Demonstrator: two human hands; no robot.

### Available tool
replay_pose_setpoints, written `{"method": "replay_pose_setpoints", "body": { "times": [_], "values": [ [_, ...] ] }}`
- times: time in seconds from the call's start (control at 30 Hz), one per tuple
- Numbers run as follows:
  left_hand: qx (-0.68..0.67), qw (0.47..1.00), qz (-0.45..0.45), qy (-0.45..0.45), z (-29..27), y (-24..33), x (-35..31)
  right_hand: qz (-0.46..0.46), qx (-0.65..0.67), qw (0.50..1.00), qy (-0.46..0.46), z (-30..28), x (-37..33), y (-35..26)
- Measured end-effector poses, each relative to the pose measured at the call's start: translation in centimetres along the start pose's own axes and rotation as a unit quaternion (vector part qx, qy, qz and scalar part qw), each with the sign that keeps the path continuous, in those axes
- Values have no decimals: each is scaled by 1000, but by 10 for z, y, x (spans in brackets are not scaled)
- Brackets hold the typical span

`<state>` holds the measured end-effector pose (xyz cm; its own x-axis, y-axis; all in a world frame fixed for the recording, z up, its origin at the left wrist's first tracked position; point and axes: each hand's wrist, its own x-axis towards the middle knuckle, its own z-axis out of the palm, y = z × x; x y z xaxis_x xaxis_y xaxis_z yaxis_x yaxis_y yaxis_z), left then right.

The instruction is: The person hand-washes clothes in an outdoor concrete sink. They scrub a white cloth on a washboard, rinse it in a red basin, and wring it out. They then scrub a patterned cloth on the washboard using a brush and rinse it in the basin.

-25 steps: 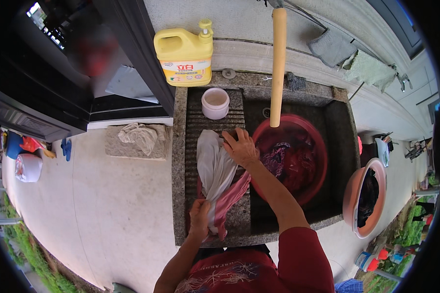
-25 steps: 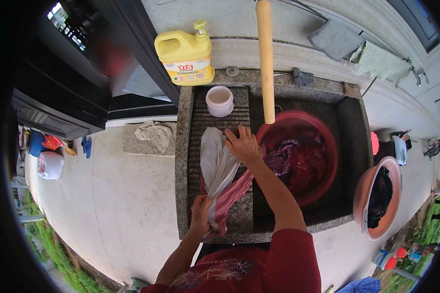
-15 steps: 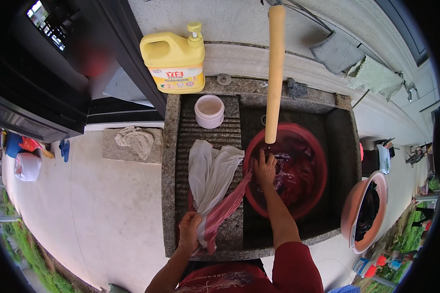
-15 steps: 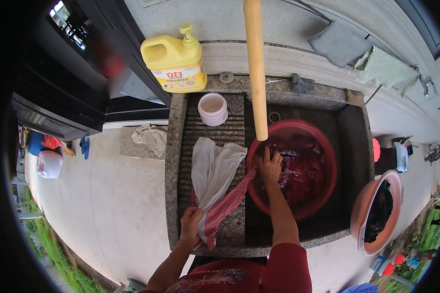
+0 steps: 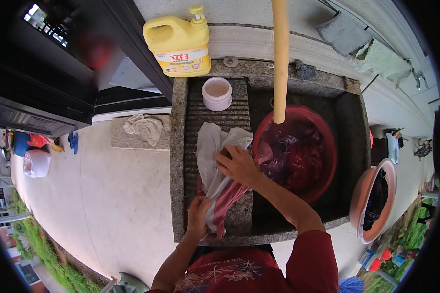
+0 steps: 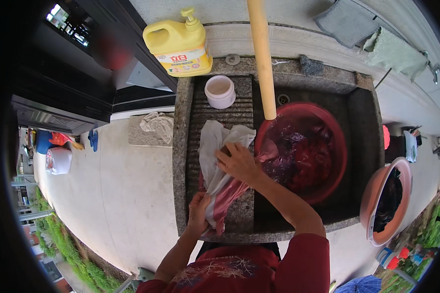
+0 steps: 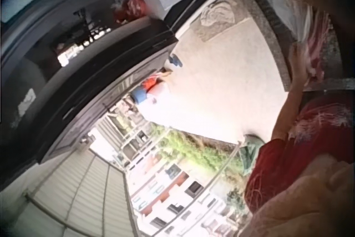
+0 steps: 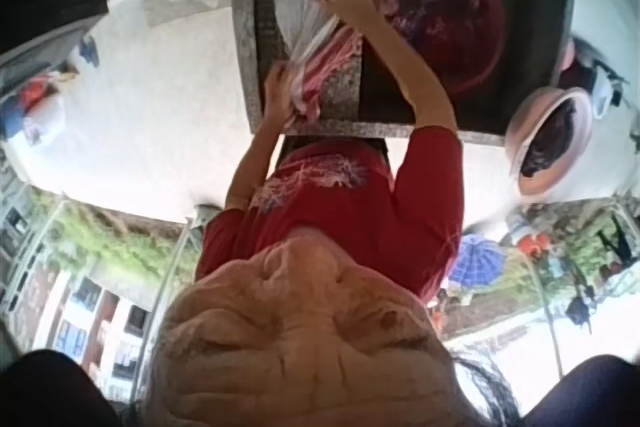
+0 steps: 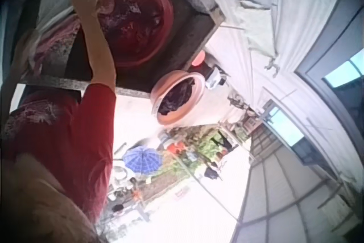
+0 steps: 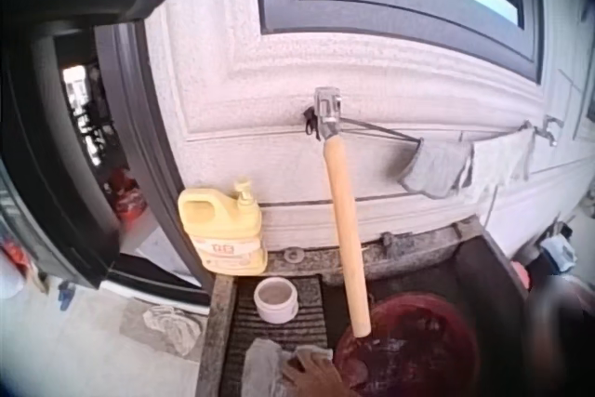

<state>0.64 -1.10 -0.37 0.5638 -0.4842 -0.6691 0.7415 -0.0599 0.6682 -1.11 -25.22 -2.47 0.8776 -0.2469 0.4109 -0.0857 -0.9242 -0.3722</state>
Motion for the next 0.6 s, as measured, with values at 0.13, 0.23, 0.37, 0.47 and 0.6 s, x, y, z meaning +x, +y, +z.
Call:
{"method": "replay_pose_setpoints", "body": {
  "times": [0.13, 0.23, 0.37, 0.47, 0.6],
  "values": [
    [5, 1000, -8, -9, 5, -4, 0, 89, -109, 989, 48, 6, 24, 55],
    [-7, 1000, 14, -9, 1, 2, 4, 10, -40, 999, -10, 14, 11, 5],
    [6, 1000, 15, -16, -12, -3, 3, -90, 79, 991, -59, -1, -31, -67],
    [29, 999, 10, -31, -3, -4, -3, -20, -20, 999, -37, 6, 10, 4],
    [11, 999, 10, -38, 2, -8, 2, 93, -58, 994, 24, 23, 34, 33]
  ]
}}
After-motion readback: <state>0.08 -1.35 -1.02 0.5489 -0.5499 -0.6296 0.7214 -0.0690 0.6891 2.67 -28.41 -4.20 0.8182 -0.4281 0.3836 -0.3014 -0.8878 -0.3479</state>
